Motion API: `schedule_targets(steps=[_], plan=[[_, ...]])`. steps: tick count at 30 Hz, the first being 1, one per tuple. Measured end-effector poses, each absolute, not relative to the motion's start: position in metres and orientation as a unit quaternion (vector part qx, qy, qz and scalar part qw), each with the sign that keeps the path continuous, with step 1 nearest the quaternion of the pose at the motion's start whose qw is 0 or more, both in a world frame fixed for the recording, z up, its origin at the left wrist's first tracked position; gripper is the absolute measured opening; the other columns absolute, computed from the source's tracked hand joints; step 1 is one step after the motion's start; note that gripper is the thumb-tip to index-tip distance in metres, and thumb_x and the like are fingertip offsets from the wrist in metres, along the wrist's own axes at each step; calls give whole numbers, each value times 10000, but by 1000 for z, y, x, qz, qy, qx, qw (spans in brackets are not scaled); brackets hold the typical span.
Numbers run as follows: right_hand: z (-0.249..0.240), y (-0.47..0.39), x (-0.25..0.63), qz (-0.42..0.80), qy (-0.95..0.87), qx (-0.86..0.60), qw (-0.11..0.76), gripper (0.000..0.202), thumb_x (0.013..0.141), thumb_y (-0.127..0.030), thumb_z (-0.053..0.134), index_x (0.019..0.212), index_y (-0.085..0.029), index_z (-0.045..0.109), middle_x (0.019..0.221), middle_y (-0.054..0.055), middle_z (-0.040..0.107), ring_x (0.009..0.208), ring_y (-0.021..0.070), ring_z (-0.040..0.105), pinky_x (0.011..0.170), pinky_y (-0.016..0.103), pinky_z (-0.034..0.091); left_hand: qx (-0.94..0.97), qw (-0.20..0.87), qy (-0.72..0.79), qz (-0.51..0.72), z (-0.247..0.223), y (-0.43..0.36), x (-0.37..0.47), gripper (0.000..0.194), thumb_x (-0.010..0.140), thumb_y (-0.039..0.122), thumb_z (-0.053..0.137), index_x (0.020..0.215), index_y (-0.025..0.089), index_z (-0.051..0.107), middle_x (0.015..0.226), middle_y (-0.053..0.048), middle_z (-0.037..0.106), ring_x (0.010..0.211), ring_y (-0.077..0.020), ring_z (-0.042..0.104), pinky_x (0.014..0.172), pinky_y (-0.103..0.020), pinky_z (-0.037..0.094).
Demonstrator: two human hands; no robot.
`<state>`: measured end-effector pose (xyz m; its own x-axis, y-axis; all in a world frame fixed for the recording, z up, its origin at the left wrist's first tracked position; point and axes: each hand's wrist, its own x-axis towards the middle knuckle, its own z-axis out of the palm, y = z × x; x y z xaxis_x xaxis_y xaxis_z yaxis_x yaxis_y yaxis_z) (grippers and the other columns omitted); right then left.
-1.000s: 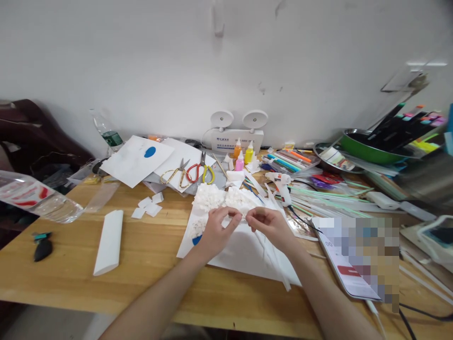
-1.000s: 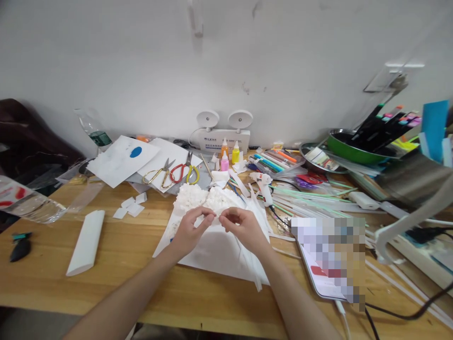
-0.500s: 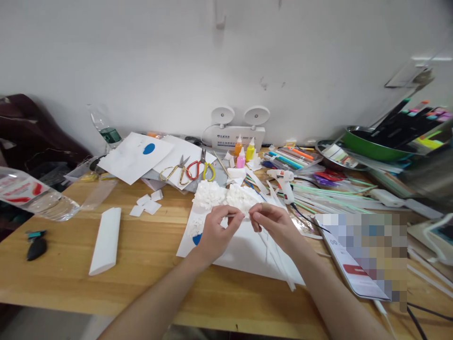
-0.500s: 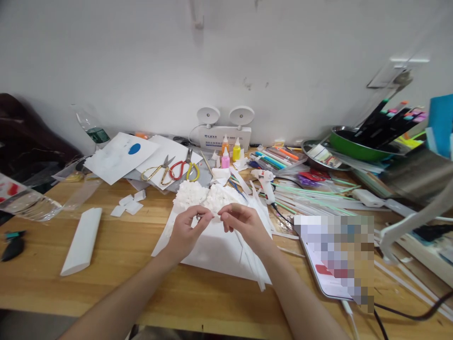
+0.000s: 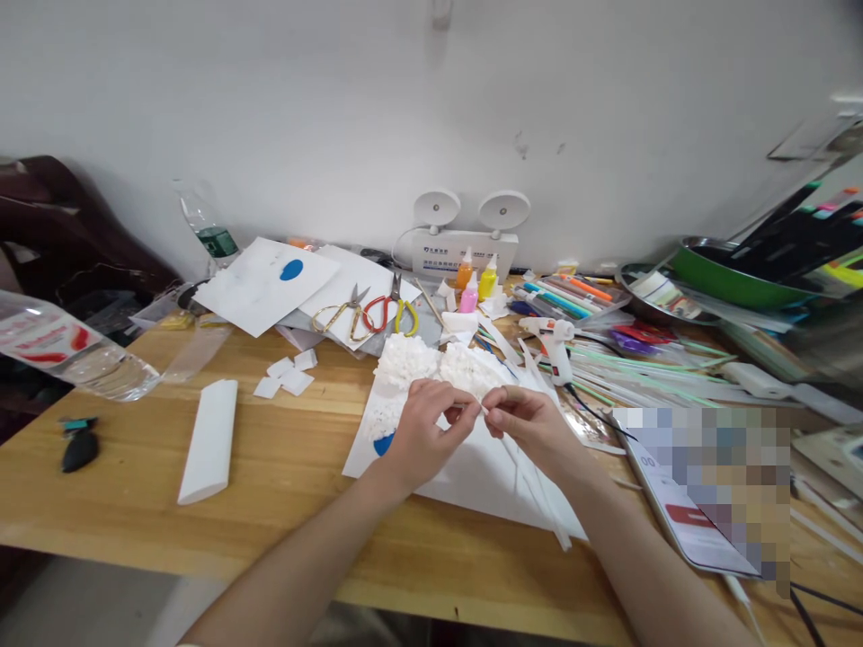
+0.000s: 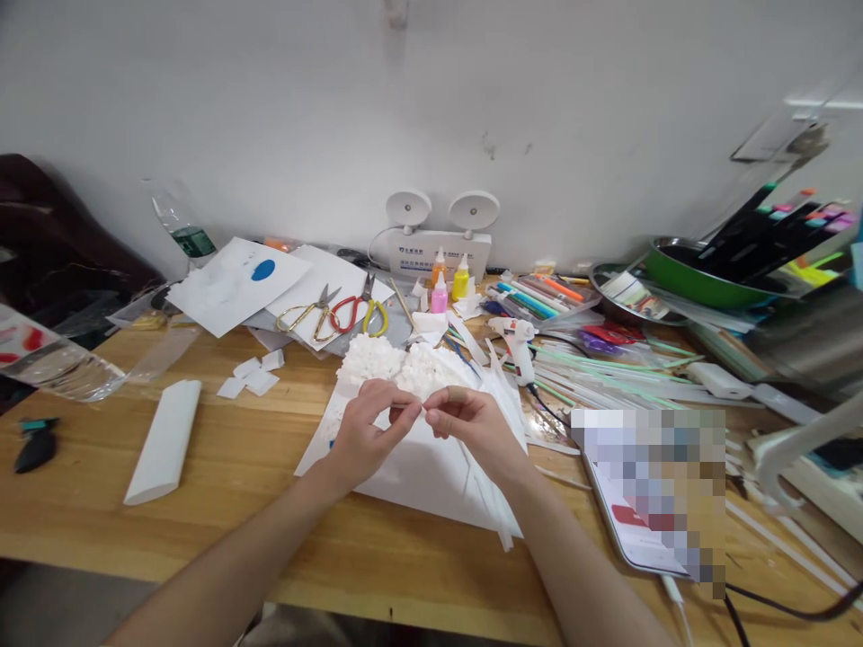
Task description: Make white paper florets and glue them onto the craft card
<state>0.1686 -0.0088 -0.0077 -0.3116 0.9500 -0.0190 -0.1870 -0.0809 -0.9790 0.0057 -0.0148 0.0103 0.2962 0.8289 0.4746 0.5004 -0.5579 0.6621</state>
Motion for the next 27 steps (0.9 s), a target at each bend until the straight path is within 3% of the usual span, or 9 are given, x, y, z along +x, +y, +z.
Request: schedule_targets(steps=[4,9,27], plan=[[-10,-8,169,625,-511,-360,468,138,721,-323,628,746,-187,630,550,-19,508,535,90,444,525,239,344,777,202,427,416,11,-15,6,168,825,242,468,692,188,553,579,27,514,590,-105,473,725,-283,361],[-12,-7,170,629,-495,-364,477,141,716,-339,631,748,-201,631,547,-23,515,528,90,456,515,236,348,769,216,425,427,11,-16,6,161,824,242,474,699,184,557,583,23,528,598,-107,480,710,-276,367],[-2,-10,164,568,-525,-434,462,218,592,-351,713,693,-189,608,598,-8,549,545,99,488,507,239,416,791,169,417,415,4,-13,6,203,842,291,445,722,189,574,580,15,515,596,-112,473,698,-280,368]])
